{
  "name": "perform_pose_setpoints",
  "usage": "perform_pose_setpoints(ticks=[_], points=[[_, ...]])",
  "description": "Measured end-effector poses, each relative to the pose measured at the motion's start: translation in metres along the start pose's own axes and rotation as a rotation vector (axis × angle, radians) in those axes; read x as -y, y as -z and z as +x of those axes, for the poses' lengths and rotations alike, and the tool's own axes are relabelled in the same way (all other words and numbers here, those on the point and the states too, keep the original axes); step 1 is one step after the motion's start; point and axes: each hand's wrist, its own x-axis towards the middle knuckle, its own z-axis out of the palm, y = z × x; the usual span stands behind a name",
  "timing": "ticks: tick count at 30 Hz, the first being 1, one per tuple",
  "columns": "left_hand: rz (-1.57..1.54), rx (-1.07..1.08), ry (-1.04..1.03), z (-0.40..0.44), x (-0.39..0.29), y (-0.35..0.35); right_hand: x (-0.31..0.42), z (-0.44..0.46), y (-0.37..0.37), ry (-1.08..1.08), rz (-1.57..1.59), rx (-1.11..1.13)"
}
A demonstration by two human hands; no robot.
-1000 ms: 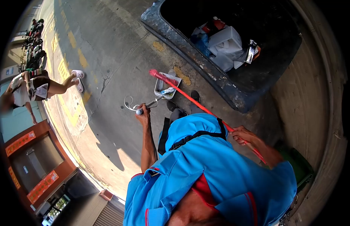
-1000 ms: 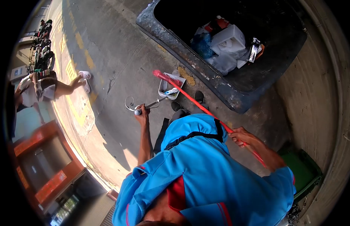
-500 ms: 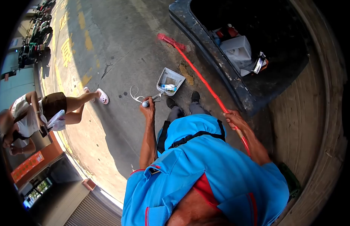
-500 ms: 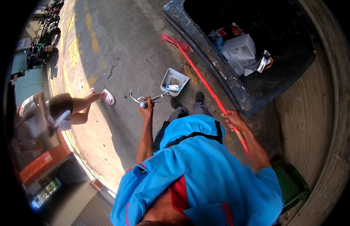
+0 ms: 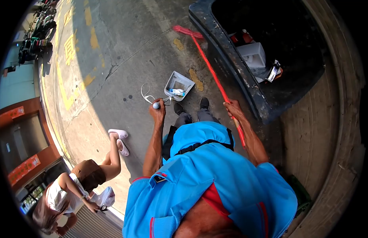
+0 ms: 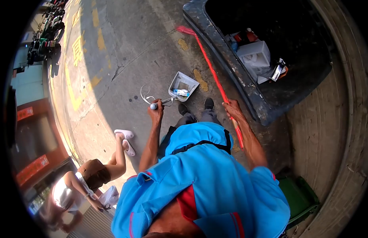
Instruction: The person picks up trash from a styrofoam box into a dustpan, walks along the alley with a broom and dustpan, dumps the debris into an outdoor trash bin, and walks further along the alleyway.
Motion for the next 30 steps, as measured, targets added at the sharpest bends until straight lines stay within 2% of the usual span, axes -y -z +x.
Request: perform_pose_setpoints(ticks=[5,10,13,15,18,20,23,28,30], points=[[-0.020,0.041,-0.033,0.000,-0.001,0.009,0.002,0.027,-0.020,-0.033,-0.049,-0.054],[-0.055,0.049,-0.063,0.000,0.006,0.012,-0.014,-0.010,-0.039,-0.123,0.013,-0.054],[-0.049,0.046,-0.100,0.001,0.006,0.018,-0.020,-0.046,-0.050,-0.170,0.149,0.008],[-0.030,0.055,-0.107,0.002,0.007,0.020,-0.033,-0.067,-0.048,-0.244,-0.010,0.057],[-0.019,0.073,-0.095,0.005,0.006,0.023,-0.040,-0.112,-0.036,-0.273,0.174,0.174],[-0.010,0.057,-0.097,0.005,0.005,0.022,-0.023,-0.145,-0.028,-0.463,0.394,0.281],[-0.032,0.070,-0.082,0.009,0.005,0.024,-0.011,-0.174,-0.024,-0.493,0.408,0.343],[-0.024,0.075,-0.070,0.010,0.001,0.028,-0.001,-0.178,-0.042,-0.363,0.121,0.270],[0.039,0.108,-0.082,0.010,0.007,0.029,0.004,-0.163,-0.046,-0.258,0.049,0.141]])
